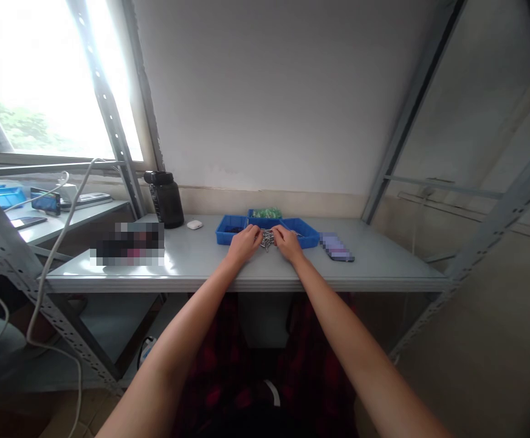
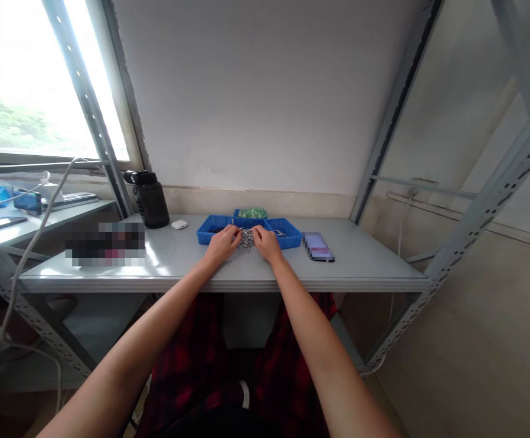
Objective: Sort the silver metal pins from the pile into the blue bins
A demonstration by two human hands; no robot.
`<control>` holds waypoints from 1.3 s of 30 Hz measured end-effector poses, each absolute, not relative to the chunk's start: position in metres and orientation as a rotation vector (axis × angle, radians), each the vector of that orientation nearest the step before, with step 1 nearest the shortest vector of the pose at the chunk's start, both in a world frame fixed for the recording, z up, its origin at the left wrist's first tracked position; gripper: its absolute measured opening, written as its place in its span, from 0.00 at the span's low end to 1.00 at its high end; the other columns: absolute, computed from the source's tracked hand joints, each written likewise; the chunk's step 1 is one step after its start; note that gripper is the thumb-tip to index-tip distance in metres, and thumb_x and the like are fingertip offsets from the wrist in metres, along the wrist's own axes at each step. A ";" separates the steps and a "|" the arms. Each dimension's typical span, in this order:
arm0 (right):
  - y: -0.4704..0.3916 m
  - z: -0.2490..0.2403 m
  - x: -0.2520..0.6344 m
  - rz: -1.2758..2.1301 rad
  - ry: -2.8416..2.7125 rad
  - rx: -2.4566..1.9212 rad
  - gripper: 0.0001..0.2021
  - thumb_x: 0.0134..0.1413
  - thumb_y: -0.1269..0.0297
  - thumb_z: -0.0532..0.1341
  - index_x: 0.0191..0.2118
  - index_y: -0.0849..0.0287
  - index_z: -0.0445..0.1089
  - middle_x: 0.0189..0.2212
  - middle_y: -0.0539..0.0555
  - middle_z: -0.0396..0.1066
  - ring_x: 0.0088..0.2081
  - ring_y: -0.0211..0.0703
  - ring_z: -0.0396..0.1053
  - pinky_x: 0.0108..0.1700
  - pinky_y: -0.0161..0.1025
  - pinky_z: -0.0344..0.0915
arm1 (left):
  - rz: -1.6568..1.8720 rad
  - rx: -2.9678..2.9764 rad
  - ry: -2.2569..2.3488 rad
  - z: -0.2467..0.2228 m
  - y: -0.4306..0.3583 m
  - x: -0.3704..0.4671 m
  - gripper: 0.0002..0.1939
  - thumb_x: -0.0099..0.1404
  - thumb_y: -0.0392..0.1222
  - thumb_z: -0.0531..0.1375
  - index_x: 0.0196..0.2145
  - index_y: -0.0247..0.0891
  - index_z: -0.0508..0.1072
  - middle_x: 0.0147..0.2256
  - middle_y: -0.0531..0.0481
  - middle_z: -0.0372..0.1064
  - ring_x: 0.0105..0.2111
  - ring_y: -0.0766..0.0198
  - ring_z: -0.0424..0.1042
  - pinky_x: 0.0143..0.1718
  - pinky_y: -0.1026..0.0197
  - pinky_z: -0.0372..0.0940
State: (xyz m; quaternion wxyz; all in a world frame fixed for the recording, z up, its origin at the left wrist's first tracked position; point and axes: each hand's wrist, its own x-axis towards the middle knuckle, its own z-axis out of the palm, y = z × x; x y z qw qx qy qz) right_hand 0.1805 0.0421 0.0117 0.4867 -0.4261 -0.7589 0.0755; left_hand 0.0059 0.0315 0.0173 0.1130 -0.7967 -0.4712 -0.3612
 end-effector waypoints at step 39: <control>0.037 0.013 0.176 0.095 -1.914 -1.038 0.14 0.63 0.58 0.49 0.37 0.56 0.71 0.28 0.51 0.74 0.30 0.41 0.68 0.35 0.35 0.57 | -1.040 -2.486 -1.253 0.011 0.038 0.004 0.13 0.70 0.46 0.50 0.44 0.41 0.71 0.39 0.48 0.70 0.40 0.61 0.70 0.33 0.64 0.59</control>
